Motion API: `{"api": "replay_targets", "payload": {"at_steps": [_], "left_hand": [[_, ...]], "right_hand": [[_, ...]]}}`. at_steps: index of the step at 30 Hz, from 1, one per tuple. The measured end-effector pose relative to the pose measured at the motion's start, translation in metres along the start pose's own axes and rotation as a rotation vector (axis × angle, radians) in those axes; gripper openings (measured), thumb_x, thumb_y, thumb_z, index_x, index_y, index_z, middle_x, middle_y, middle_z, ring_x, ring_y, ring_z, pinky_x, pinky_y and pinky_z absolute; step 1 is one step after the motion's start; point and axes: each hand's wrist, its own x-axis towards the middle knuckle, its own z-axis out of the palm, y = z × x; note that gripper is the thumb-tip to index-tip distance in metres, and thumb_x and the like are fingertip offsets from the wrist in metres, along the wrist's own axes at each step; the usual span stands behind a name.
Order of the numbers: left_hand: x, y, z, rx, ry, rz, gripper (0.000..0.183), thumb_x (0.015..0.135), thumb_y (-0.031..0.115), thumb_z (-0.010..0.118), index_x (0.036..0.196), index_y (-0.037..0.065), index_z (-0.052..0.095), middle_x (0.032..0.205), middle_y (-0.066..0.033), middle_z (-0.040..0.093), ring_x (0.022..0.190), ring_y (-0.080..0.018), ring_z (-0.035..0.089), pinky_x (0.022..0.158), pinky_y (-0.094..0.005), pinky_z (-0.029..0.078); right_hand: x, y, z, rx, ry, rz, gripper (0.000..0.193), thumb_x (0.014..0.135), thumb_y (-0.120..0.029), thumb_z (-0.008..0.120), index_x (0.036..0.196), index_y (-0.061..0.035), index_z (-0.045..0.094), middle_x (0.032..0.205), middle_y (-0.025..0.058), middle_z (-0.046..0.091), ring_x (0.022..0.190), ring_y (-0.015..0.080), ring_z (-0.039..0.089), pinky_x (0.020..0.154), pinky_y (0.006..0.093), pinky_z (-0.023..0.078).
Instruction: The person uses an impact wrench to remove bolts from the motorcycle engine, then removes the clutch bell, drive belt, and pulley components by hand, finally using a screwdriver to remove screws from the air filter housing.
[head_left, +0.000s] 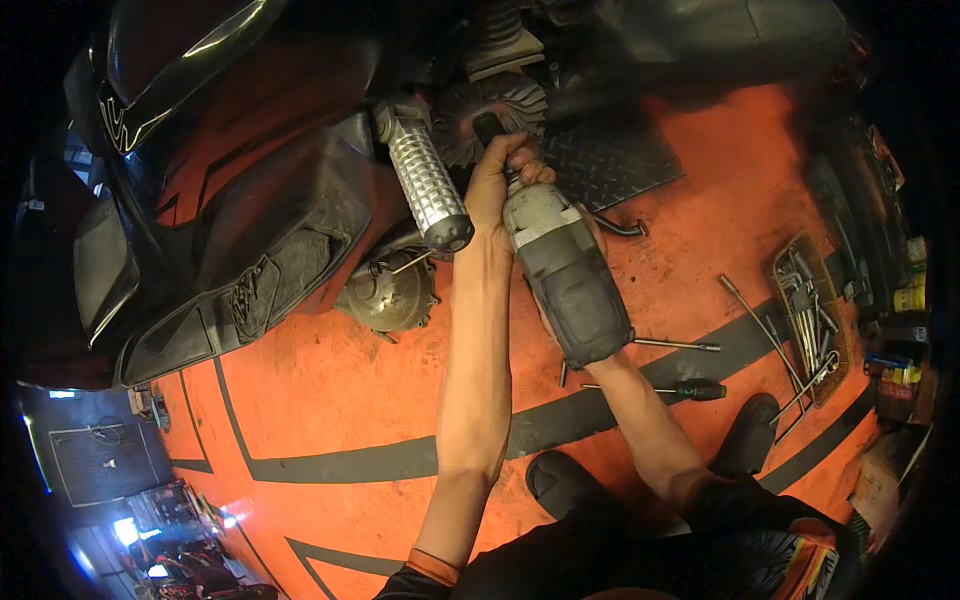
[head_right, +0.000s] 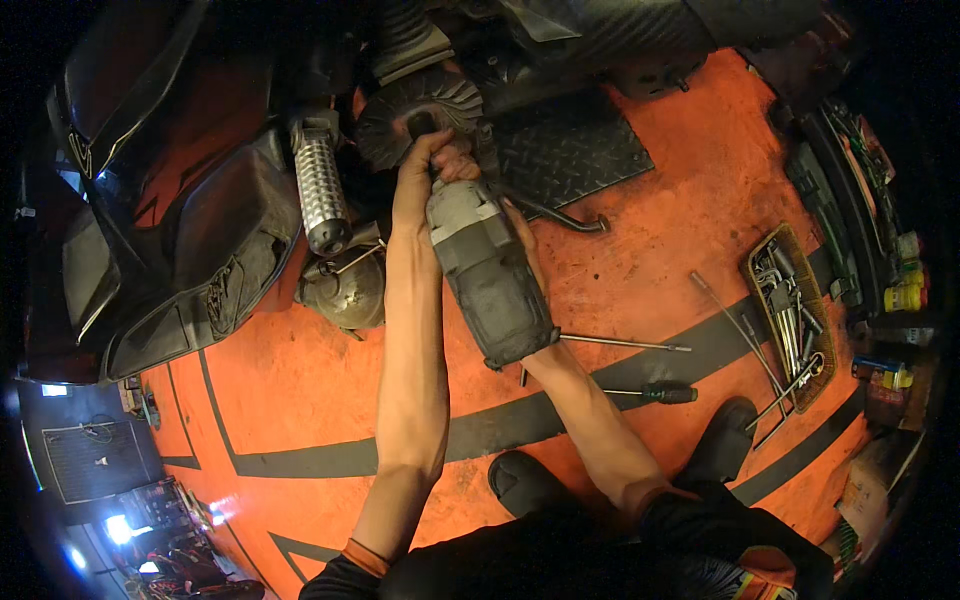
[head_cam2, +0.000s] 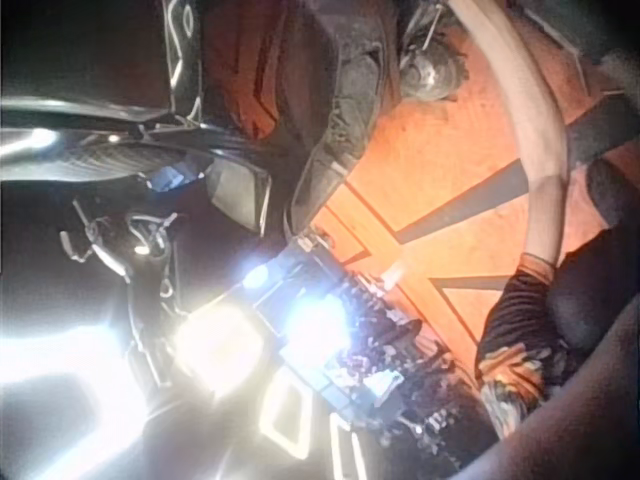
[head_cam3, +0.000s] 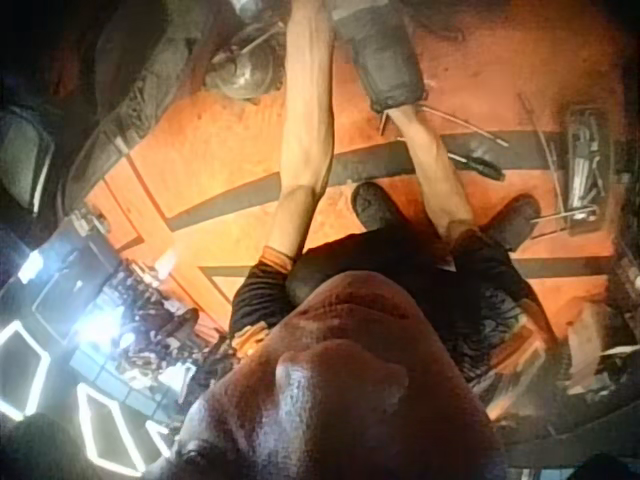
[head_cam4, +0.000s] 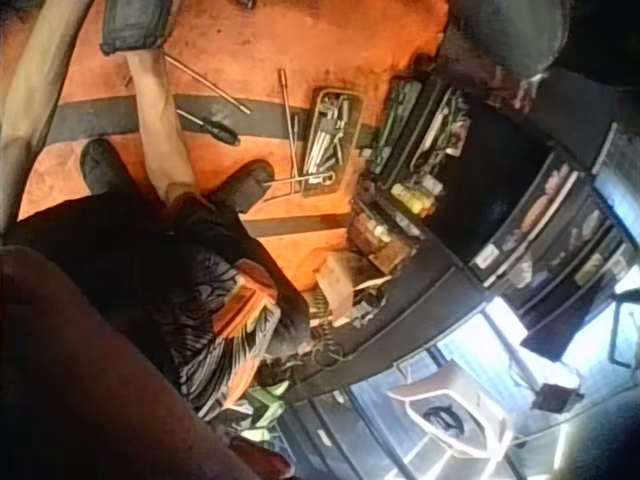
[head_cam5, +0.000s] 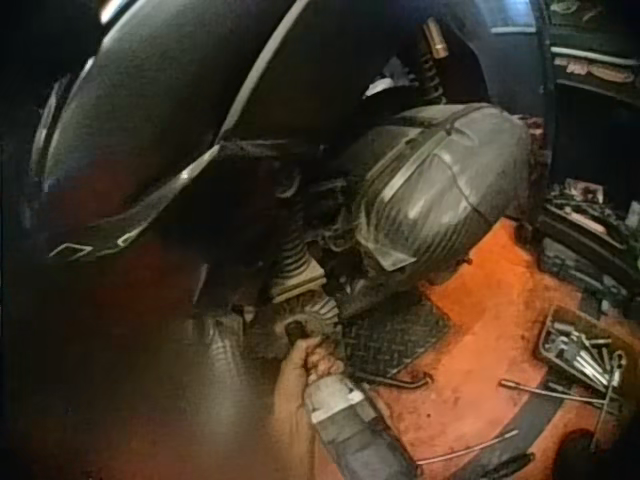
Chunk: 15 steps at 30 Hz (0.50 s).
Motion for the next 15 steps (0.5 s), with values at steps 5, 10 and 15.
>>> {"api": "replay_targets", "payload": {"at_steps": [5, 10, 15], "left_hand": [[-0.003, -0.005, -0.001, 0.050, 0.003, 0.030, 0.013, 0.098, 0.017, 0.062, 0.094, 0.012, 0.050, 0.069, 0.0008, 0.049, 0.056, -0.0110, 0.046, 0.062, -0.0281, 0.046], [-0.008, -0.012, 0.002, 0.067, 0.068, 0.203, 0.032, 0.104, 0.041, 0.054, 0.120, 0.013, 0.055, 0.082, -0.0045, 0.055, 0.063, -0.0147, 0.054, 0.067, -0.0308, 0.053], [-0.006, -0.010, -0.002, 0.009, 0.013, 0.202, 0.045, 0.105, 0.051, 0.046, 0.124, 0.011, 0.056, 0.088, -0.0076, 0.057, 0.071, -0.0191, 0.059, 0.069, -0.0346, 0.058]], "right_hand": [[0.001, -0.001, -0.024, -0.202, -0.077, -0.148, 0.082, 0.090, -0.011, 0.074, 0.157, -0.0083, 0.026, 0.146, 0.0162, 0.047, 0.132, 0.0247, 0.050, 0.110, 0.0360, 0.045], [-0.003, 0.001, -0.031, -0.089, -0.115, 0.033, 0.087, 0.087, -0.013, 0.077, 0.157, -0.0096, 0.026, 0.145, 0.0168, 0.048, 0.133, 0.0232, 0.050, 0.112, 0.0354, 0.044], [-0.004, -0.002, -0.025, -0.112, -0.111, -0.058, 0.089, 0.088, -0.012, 0.077, 0.158, -0.0078, 0.022, 0.145, 0.0159, 0.049, 0.132, 0.0230, 0.050, 0.114, 0.0358, 0.042]]}}
